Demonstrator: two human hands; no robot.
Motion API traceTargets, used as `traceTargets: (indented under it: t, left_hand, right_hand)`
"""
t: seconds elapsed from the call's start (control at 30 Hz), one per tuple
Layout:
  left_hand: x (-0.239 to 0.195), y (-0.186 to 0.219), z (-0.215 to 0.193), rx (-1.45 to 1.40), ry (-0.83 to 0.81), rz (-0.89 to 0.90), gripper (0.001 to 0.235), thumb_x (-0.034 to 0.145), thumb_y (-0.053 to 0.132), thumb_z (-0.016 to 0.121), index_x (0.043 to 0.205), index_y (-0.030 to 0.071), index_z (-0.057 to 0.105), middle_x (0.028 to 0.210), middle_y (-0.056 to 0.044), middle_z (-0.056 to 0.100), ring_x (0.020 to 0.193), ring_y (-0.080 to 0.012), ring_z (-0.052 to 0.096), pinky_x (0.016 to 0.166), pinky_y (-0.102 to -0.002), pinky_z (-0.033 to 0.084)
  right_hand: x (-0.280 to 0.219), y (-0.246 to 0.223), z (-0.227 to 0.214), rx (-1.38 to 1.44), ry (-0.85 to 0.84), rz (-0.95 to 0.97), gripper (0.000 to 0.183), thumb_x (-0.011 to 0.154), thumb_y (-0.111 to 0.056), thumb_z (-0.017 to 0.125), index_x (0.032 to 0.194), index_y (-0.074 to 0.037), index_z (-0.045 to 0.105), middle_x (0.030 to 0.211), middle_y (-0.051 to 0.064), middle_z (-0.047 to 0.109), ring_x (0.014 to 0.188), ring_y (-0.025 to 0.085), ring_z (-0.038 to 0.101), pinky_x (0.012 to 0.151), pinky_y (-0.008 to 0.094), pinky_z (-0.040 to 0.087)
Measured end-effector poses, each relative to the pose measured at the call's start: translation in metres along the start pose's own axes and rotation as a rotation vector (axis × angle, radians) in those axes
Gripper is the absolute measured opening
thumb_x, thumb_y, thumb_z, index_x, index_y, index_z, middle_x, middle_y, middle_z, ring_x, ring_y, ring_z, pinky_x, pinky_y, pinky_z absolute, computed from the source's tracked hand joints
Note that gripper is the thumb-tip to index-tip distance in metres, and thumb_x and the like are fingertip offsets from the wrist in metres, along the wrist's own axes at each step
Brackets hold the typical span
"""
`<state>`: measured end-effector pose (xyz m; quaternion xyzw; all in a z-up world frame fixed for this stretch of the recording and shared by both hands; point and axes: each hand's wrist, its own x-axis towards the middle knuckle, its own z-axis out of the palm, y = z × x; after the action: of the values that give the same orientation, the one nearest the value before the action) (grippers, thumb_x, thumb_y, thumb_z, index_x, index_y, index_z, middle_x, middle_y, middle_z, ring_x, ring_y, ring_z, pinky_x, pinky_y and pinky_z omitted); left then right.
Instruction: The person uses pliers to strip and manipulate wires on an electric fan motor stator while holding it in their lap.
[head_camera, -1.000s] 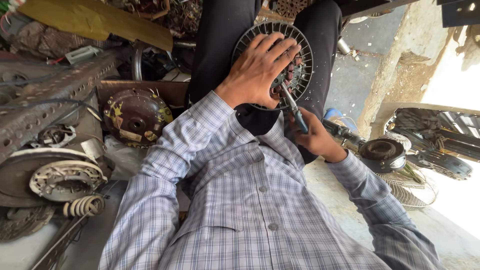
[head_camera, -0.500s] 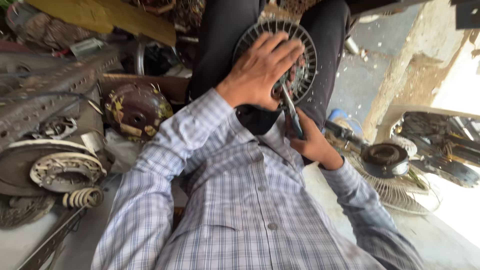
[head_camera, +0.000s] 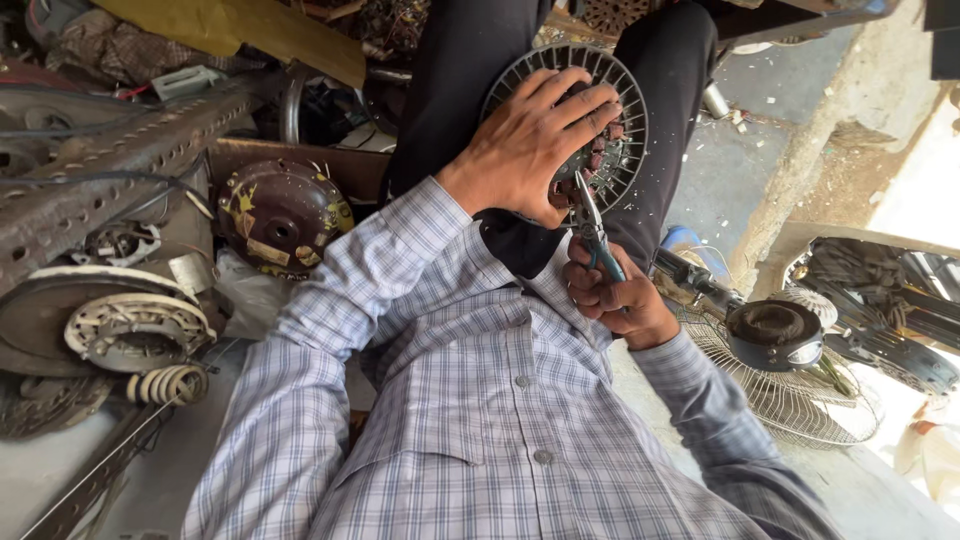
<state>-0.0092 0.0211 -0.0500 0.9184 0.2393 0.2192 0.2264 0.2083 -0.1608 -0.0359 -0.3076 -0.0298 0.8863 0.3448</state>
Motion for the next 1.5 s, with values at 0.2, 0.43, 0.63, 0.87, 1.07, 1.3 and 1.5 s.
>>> traceTargets:
  t: [0.2,0.43,0.63,0.87,1.07,1.3,1.5]
  left_hand:
    - [0.000,-0.011,-0.001,0.021,-0.066,0.039,0.121,0.056,0.061,0.092,0.152,0.000,0.048,0.156,-0.017,0.044,0.146,-0.0397,0.035,0.124,-0.055,0.027]
    - [0.001,-0.008,0.002,0.015,-0.051,0.035,0.126,0.052,0.066,0.092,0.151,0.002,0.048,0.156,-0.016,0.043,0.143,-0.0397,0.036,0.121,-0.056,0.026]
    - [0.004,0.002,0.001,0.098,-0.026,0.042,0.123,0.050,0.063,0.092,0.148,0.000,0.052,0.150,-0.016,0.048,0.140,-0.0395,0.039,0.121,-0.055,0.029]
    - [-0.001,0.000,0.006,0.046,0.008,0.050,0.114,0.056,0.057,0.092,0.146,-0.003,0.054,0.150,-0.018,0.049,0.140,-0.0397,0.040,0.120,-0.054,0.030]
    - [0.002,-0.002,0.010,0.040,0.029,0.034,0.112,0.057,0.059,0.091,0.143,-0.002,0.055,0.148,-0.018,0.049,0.140,-0.0402,0.039,0.119,-0.056,0.030]
    - [0.005,0.000,0.001,0.068,-0.035,0.005,0.113,0.054,0.057,0.088,0.144,-0.002,0.055,0.151,-0.018,0.048,0.139,-0.0385,0.041,0.119,-0.053,0.030]
    - [0.009,-0.001,-0.004,0.073,-0.033,0.012,0.110,0.056,0.051,0.085,0.147,-0.002,0.051,0.154,-0.019,0.045,0.141,-0.0383,0.039,0.119,-0.055,0.027]
  right_hand:
    - [0.007,0.025,0.014,0.328,-0.136,-0.058,0.054,0.059,0.008,0.054,0.108,-0.010,0.040,0.085,0.000,0.038,0.067,0.009,0.033,0.053,0.026,0.024]
    - [0.031,0.038,0.035,0.740,-0.371,-0.133,0.047,0.064,0.005,0.057,0.107,-0.006,0.041,0.078,0.000,0.037,0.062,0.009,0.031,0.049,0.025,0.027]
    - [0.026,0.043,0.040,0.926,-0.514,-0.154,0.045,0.071,0.002,0.055,0.113,-0.008,0.043,0.080,-0.001,0.039,0.061,0.009,0.034,0.049,0.027,0.030]
    - [0.008,0.010,0.008,0.245,-0.138,-0.086,0.065,0.055,-0.015,0.063,0.115,-0.008,0.042,0.088,0.004,0.040,0.070,0.016,0.037,0.058,0.029,0.030]
    - [0.012,-0.017,-0.001,-0.066,0.028,0.024,0.056,0.058,-0.001,0.058,0.111,-0.011,0.045,0.088,-0.001,0.042,0.069,0.010,0.038,0.056,0.025,0.031]
    - [0.007,-0.031,0.000,-1.968,0.549,-0.637,0.031,0.069,-0.009,0.069,0.095,-0.003,0.052,0.069,0.012,0.051,0.060,0.028,0.049,0.057,0.033,0.039]
    - [-0.024,-0.127,-0.019,-1.415,0.626,-0.613,0.049,0.069,0.007,0.066,0.116,0.000,0.056,0.082,0.006,0.048,0.068,0.023,0.045,0.061,0.035,0.040]
